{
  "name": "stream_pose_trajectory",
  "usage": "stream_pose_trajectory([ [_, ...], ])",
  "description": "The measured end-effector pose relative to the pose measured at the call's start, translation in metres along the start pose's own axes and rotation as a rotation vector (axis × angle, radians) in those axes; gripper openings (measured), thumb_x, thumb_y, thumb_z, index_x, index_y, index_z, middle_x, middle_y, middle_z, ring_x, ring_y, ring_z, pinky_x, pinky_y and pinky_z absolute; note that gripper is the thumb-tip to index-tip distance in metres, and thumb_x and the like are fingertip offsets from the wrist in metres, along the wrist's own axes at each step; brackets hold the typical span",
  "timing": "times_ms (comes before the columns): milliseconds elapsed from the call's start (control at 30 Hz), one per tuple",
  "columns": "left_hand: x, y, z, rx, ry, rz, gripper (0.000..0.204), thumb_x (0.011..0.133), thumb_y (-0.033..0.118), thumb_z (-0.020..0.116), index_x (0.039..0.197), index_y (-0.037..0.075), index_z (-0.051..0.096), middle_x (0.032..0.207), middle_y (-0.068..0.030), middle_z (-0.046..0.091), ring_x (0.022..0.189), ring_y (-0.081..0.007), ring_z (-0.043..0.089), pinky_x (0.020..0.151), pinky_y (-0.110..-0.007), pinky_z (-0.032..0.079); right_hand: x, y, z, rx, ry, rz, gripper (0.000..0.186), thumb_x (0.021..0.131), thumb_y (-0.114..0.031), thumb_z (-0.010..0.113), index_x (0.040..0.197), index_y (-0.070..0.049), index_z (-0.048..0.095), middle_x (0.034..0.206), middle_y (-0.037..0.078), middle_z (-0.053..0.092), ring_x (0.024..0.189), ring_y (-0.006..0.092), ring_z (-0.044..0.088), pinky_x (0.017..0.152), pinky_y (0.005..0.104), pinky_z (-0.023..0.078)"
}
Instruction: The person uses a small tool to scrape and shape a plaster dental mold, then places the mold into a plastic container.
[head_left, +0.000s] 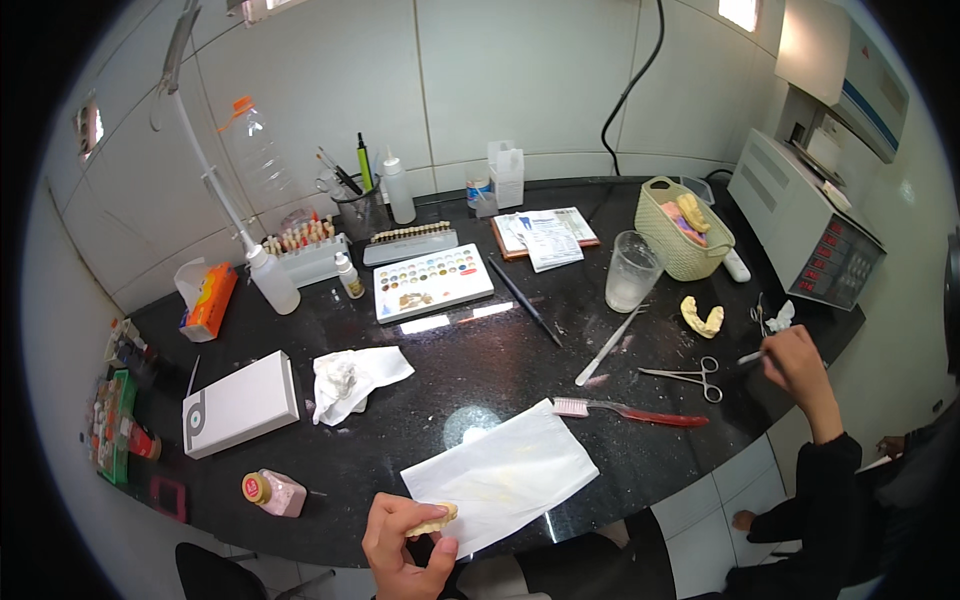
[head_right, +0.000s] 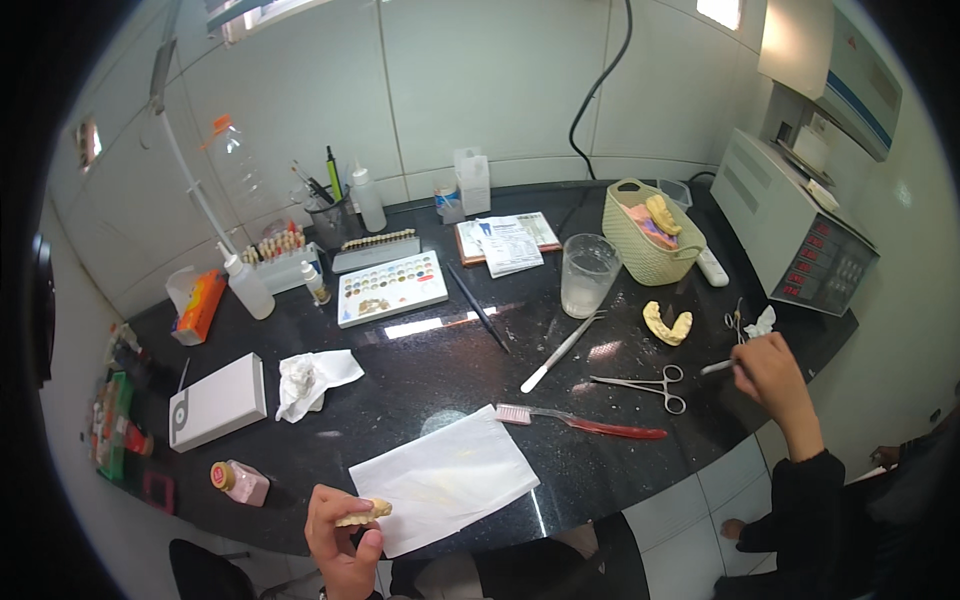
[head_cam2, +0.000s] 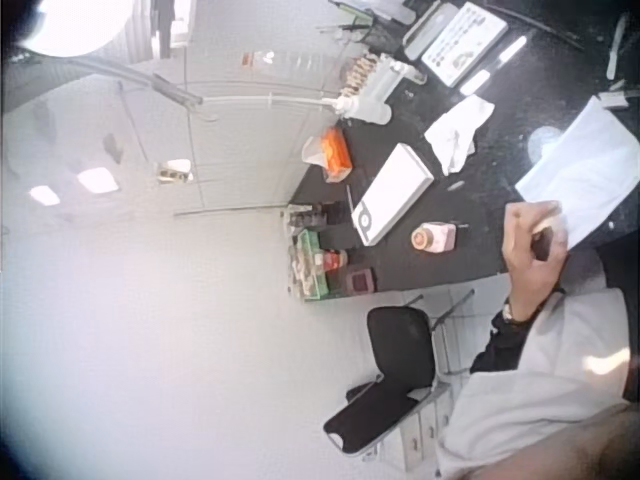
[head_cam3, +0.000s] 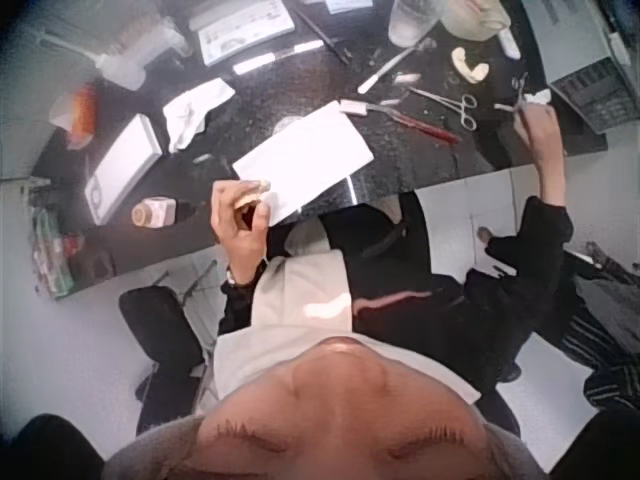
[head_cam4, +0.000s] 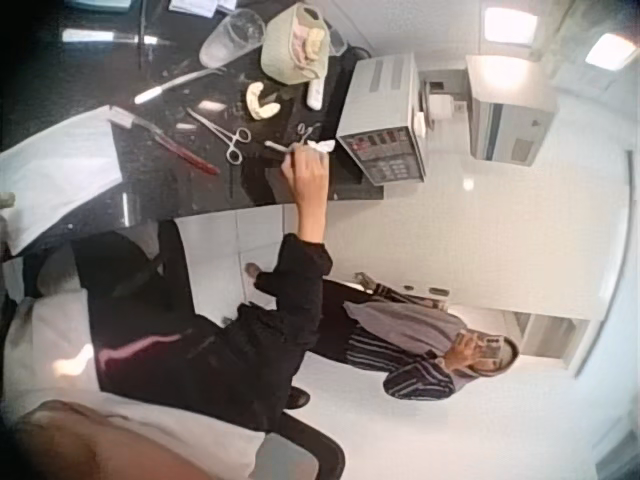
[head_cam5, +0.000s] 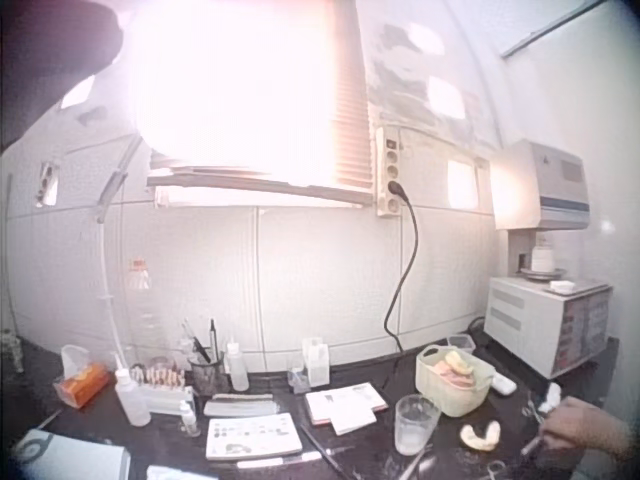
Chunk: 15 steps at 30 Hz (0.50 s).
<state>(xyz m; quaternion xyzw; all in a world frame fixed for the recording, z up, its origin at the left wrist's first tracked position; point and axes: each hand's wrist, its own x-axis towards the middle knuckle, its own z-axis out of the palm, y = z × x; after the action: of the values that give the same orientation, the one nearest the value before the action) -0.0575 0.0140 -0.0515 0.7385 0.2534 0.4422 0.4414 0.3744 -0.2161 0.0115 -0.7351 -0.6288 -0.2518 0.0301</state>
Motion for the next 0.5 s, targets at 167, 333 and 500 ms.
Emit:
stream_pose_trajectory([
  [167, 0.006, 0.016, -0.004, 0.062, -0.082, 0.056, 0.021, 0.084, 0.013, 0.064, 0.100, 0.001, 0.059, 0.091, -0.0119, 0.053, 0.076, -0.0210, 0.055, 0.066, -0.028, 0.044, -0.004, -0.032, -0.031, 0.057, 0.639, 0.243, 0.015, 0.078, -0.002, 0.059, 0.088, -0.002, 0.048, 0.075, 0.009, 0.050, 0.066, 0.0178, 0.049, 0.061, 0.0279, 0.041],
  [333, 0.006, 0.017, -0.002, 0.071, -0.030, 0.019, 0.021, 0.084, 0.012, 0.063, 0.101, 0.001, 0.058, 0.092, -0.0110, 0.052, 0.077, -0.0190, 0.055, 0.065, -0.028, 0.043, 0.009, -0.122, -0.014, 0.628, 1.003, 0.458, 0.017, 0.084, -0.017, 0.050, 0.090, -0.006, 0.039, 0.065, 0.009, 0.048, 0.053, 0.0121, 0.040, 0.052, 0.0230, 0.037],
  [500, 0.000, 0.003, 0.006, 0.002, 0.018, -0.041, 0.028, 0.084, 0.023, 0.062, 0.100, 0.002, 0.056, 0.091, -0.0078, 0.046, 0.073, -0.0112, 0.053, 0.058, -0.020, 0.044, 0.042, -0.203, -0.007, 1.083, 1.119, 0.587, 0.033, 0.092, -0.030, 0.039, 0.109, -0.003, 0.043, 0.071, 0.005, 0.045, 0.060, 0.0093, 0.044, 0.049, 0.0199, 0.038],
])
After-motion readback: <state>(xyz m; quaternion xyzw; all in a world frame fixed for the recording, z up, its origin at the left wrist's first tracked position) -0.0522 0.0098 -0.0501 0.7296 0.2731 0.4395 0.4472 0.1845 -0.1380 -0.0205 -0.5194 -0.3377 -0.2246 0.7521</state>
